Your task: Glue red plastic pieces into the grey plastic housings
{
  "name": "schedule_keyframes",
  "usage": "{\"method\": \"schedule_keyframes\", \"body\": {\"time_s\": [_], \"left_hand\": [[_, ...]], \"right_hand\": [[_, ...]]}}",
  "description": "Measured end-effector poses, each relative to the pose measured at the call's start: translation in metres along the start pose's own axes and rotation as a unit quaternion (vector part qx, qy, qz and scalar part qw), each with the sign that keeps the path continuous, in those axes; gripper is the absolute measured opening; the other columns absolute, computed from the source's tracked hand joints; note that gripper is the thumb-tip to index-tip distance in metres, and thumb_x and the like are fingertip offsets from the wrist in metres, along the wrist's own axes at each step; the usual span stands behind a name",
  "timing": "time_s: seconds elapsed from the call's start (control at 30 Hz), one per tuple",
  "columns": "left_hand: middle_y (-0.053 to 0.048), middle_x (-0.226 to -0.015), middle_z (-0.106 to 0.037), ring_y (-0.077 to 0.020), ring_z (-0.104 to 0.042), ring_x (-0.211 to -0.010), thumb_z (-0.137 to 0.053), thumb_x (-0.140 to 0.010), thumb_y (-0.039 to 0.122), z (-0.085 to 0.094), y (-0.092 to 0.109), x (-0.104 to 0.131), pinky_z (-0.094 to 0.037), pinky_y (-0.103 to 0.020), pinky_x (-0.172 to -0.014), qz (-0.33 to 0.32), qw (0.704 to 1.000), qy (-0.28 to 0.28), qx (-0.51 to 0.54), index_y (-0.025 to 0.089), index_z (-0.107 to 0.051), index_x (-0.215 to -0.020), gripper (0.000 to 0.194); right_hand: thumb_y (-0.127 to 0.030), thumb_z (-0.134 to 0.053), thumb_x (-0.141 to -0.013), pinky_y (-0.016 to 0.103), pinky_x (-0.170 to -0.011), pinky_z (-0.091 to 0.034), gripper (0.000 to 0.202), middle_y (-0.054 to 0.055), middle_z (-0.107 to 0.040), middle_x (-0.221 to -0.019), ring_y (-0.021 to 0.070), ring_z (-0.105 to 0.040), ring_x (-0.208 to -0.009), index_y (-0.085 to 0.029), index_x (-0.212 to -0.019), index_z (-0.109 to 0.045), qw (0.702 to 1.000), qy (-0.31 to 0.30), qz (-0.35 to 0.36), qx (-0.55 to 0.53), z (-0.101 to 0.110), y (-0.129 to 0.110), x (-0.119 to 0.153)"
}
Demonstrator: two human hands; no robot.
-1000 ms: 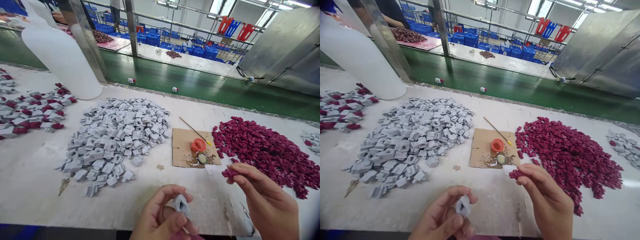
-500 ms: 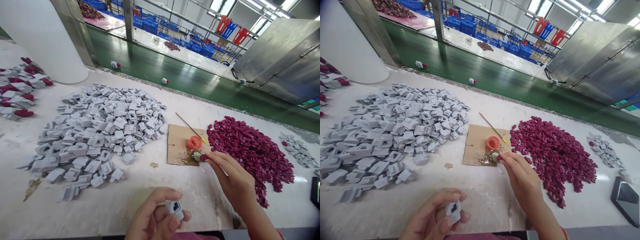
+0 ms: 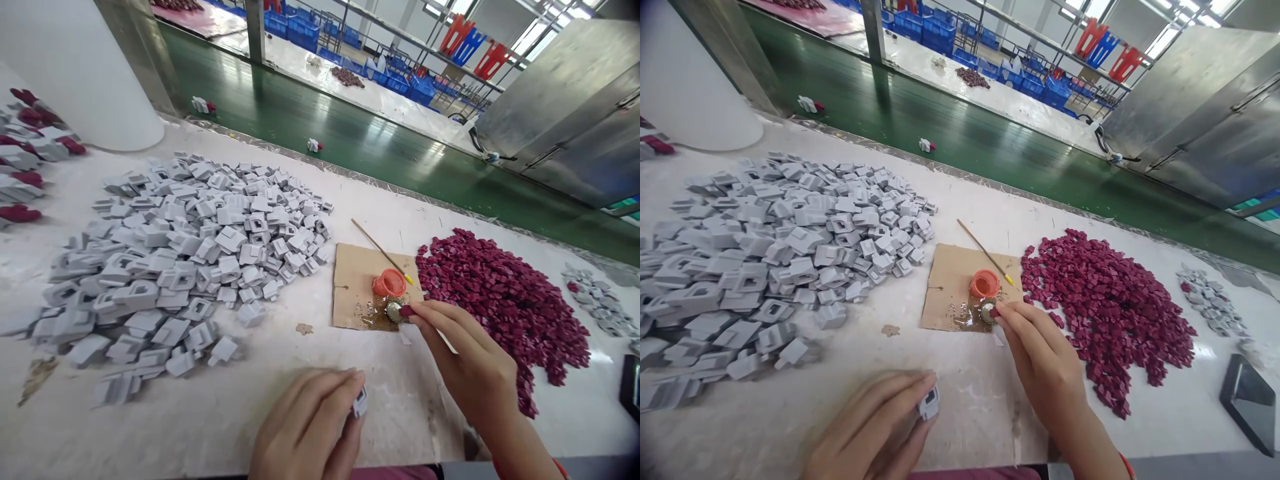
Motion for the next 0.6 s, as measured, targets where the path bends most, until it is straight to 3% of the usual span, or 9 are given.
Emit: {"method": "schedule_keyframes", "body": {"time_s": [0.13, 0.3, 0.4, 0.6], "left_hand": [[-0.005, -0.099, -0.073, -0.0165, -0.066, -0.094, -0.060, -0.083, 0.004, -0.004, -0.006, -0.001, -0.052, -0.024, -0.089, -0.016, 0.999, -0.002, -0.034, 0.016, -0.062, -0.110, 0.030], [-0.004, -0.096, -0.073, -0.0142, -0.065, -0.092, -0.061, -0.084, 0.003, -0.005, -0.004, -0.001, -0.052, -0.022, -0.087, 0.001, 1.000, 0.000, 0.001, 0.015, -0.061, -0.107, 0.025], [-0.004, -0.095, -0.072, -0.0137, -0.064, -0.093, -0.062, -0.083, 0.002, -0.004, -0.003, -0.001, -0.051, -0.022, -0.087, 0.018, 1.000, 0.001, 0.010, 0.015, -0.060, -0.105, 0.026], [-0.003, -0.096, -0.072, -0.0136, -0.064, -0.094, -0.063, -0.083, 0.003, -0.004, -0.003, -0.002, -0.051, -0.022, -0.088, 0.019, 1.000, 0.003, 0.009, 0.015, -0.060, -0.104, 0.025]], "right_hand": [[-0.006, -0.062, -0.086, 0.018, -0.088, -0.050, 0.021, 0.005, -0.066, -0.100, 0.0113, -0.063, -0.093, -0.015, -0.104, -0.063, 0.991, 0.011, -0.074, -0.110, 0.009, -0.020, 0.007], [-0.002, -0.059, -0.084, 0.018, -0.073, -0.055, 0.025, 0.003, -0.065, -0.090, 0.0119, -0.064, -0.088, -0.018, -0.103, -0.060, 0.948, -0.021, -0.140, -0.284, 0.000, -0.050, 0.026], [-0.001, -0.060, -0.082, 0.018, -0.070, -0.056, 0.025, 0.003, -0.065, -0.086, 0.0111, -0.064, -0.083, -0.018, -0.100, -0.060, 0.936, -0.018, -0.163, -0.313, -0.010, -0.059, 0.031], [0.000, -0.062, -0.080, 0.015, -0.072, -0.056, 0.023, 0.003, -0.066, -0.086, 0.0095, -0.065, -0.082, -0.016, -0.096, -0.061, 0.944, -0.037, -0.130, -0.301, -0.016, -0.059, 0.028]]}}
Point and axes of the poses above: each hand's wrist, its own x-axis away from the middle knuckle, its own z-axis out of the back of the hand, y = z × x, the point moved 3 cm from there along -x, towards the middle knuckle
